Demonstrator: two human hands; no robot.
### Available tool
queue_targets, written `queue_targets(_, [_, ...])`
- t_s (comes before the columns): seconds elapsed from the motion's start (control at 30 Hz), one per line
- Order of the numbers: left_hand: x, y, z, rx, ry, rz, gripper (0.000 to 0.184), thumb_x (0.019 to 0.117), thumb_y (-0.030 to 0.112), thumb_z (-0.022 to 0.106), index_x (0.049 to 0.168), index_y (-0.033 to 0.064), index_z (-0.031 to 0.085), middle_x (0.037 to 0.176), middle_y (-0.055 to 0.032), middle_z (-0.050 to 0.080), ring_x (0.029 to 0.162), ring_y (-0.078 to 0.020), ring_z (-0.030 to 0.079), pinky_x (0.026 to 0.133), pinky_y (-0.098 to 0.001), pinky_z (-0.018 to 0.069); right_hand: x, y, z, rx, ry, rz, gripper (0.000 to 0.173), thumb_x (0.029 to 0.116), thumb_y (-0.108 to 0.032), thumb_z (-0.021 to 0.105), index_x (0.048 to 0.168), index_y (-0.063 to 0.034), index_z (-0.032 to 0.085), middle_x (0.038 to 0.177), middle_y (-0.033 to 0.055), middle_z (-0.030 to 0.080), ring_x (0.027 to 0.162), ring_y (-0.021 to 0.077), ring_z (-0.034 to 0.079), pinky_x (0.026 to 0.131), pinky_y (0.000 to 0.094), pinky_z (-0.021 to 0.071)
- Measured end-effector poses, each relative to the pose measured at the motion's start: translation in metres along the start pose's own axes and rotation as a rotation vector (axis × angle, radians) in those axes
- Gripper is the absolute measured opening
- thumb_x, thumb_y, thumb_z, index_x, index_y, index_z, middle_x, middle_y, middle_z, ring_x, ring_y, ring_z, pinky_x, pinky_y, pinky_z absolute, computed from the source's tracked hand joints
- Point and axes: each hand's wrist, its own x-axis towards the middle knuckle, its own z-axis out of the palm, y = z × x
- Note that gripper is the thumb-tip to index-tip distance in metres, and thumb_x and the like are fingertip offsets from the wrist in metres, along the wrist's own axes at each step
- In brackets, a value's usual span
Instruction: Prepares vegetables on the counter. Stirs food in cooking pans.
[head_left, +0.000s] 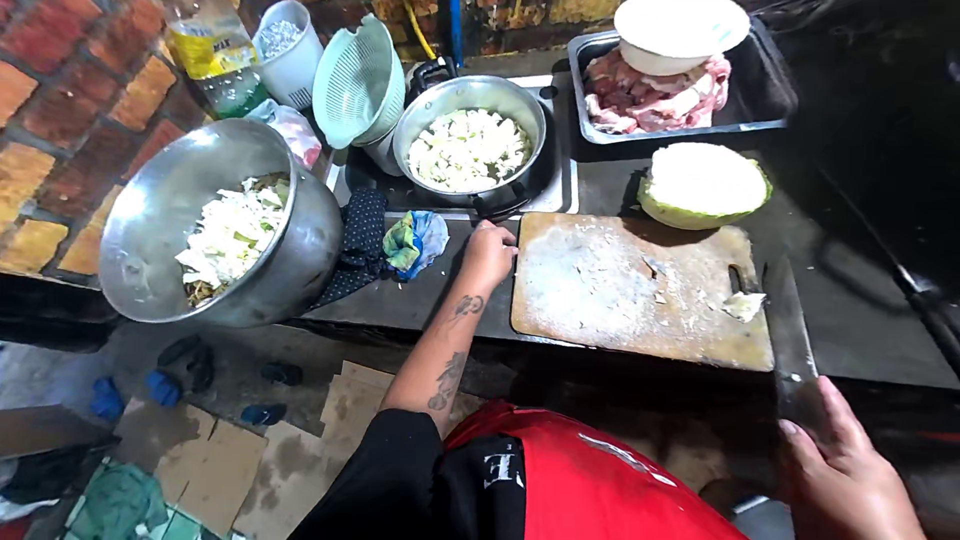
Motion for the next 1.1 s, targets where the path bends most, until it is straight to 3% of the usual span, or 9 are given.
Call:
queue_targets(0.23, [0.002, 0.002, -0.015, 0.123, -0.143, 0.077, 0.019, 0.0917, -0.002, 0.062, 0.107, -0.0017, 0.073, 0.112, -0.0208, 0.071, 0.111, -0.0338, 0.067, 0.099, -0.0507, 0.0523, -0.002, -0.001, 0.000, -0.039, 0.009, 0.006, 0.071, 0.1037, -0.010, 0.047, 0.166, -0.0072, 0.013, 0.159, 0.0316, 0.035, 0.109, 0.0320, 0.065, 0.095, 0.0470, 0.0530])
queue_targets(0.47, [0.077, 0.029, -0.083, 0.141, 0.417, 0.047, 0.033, 0.1058, 0.014, 0.049, 0.129, 0.0031, 0.069, 0.127, -0.0194, 0.069, 0.125, -0.0339, 0.063, 0.111, -0.0533, 0.0446, -0.002, 0.005, -0.004, -0.037, 0.040, 0.020, 0.069, 0.1028, -0.008, 0.050, 0.165, -0.0154, 0.023, 0.127, 0.0314, 0.064, 0.081, 0.0364, 0.067, 0.074, 0.0584, 0.0534])
queue_targets(0.6, [0.104, 0.076, -0.075, 0.207, 0.453, -0.039, 0.063, 0.0818, -0.010, 0.061, 0.142, 0.0045, 0.052, 0.146, -0.0304, 0.046, 0.126, -0.0482, 0.056, 0.100, -0.0614, 0.0508, 0.004, 0.015, -0.021, 0.033, -0.026, 0.004, 0.067, 0.1038, -0.007, 0.051, 0.165, -0.0173, 0.026, 0.142, 0.0248, 0.059, 0.102, 0.0344, 0.071, 0.090, 0.0531, 0.0558])
queue_targets(0.67, [0.095, 0.116, -0.050, 0.143, 0.401, 0.056, 0.064, 0.0842, 0.000, 0.070, 0.145, 0.0016, 0.048, 0.150, -0.0326, 0.042, 0.128, -0.0496, 0.054, 0.102, -0.0610, 0.0503, 0.007, 0.021, -0.029, 0.074, -0.031, -0.010, 0.066, 0.1037, -0.006, 0.050, 0.165, -0.0163, 0.026, 0.141, 0.0229, 0.060, 0.094, 0.0290, 0.071, 0.085, 0.0481, 0.0565])
queue_targets(0.73, [0.092, 0.143, -0.011, 0.113, 0.252, 0.145, 0.058, 0.0945, 0.030, 0.072, 0.137, -0.0042, 0.054, 0.134, -0.0331, 0.056, 0.122, -0.0472, 0.059, 0.102, -0.0619, 0.0488, 0.011, 0.027, -0.037, 0.086, -0.022, -0.005, 0.067, 0.1040, -0.008, 0.051, 0.165, -0.0179, 0.026, 0.133, 0.0218, 0.065, 0.081, 0.0240, 0.068, 0.077, 0.0455, 0.0564])
queue_targets(0.8, [0.096, 0.159, 0.033, 0.134, 0.034, 0.101, 0.070, 0.0940, 0.058, 0.066, 0.125, -0.0051, 0.064, 0.120, -0.0296, 0.065, 0.116, -0.0443, 0.064, 0.100, -0.0642, 0.0493, 0.012, 0.034, -0.045, 0.104, -0.002, -0.007, 0.067, 0.1038, -0.009, 0.051, 0.165, -0.0196, 0.026, 0.118, 0.0208, 0.069, 0.066, 0.0192, 0.061, 0.065, 0.0426, 0.0537])
queue_targets(0.87, [0.103, 0.175, 0.066, 0.095, -0.162, -0.026, 0.082, 0.0918, 0.070, 0.059, 0.124, -0.0052, 0.065, 0.122, -0.0300, 0.065, 0.116, -0.0435, 0.064, 0.098, -0.0644, 0.0496, 0.011, 0.041, -0.054, 0.125, 0.016, -0.024, 0.067, 0.1032, -0.010, 0.051, 0.165, -0.0201, 0.027, 0.116, 0.0194, 0.070, 0.060, 0.0163, 0.058, 0.059, 0.0406, 0.0522])
queue_targets(0.9, [0.106, 0.182, 0.078, 0.026, -0.214, -0.099, 0.084, 0.0908, 0.071, 0.060, 0.125, -0.0055, 0.064, 0.122, -0.0295, 0.065, 0.115, -0.0417, 0.065, 0.097, -0.0623, 0.0508, 0.009, 0.043, -0.059, 0.133, 0.018, -0.035, 0.067, 0.1028, -0.011, 0.051, 0.165, -0.0190, 0.026, 0.123, 0.0193, 0.069, 0.064, 0.0154, 0.060, 0.062, 0.0394, 0.0536])
queue_targets(1.1, [0.110, 0.199, 0.094, -0.399, -0.316, -0.290, 0.067, 0.0895, 0.040, 0.077, 0.137, -0.0030, 0.057, 0.130, -0.0246, 0.063, 0.118, -0.0335, 0.063, 0.101, -0.0516, 0.0507, 0.008, 0.052, -0.080, 0.223, -0.041, -0.127, 0.069, 0.1027, -0.009, 0.049, 0.165, -0.0094, 0.019, 0.110, 0.0193, 0.066, 0.055, 0.0056, 0.051, 0.052, 0.0281, 0.0495])
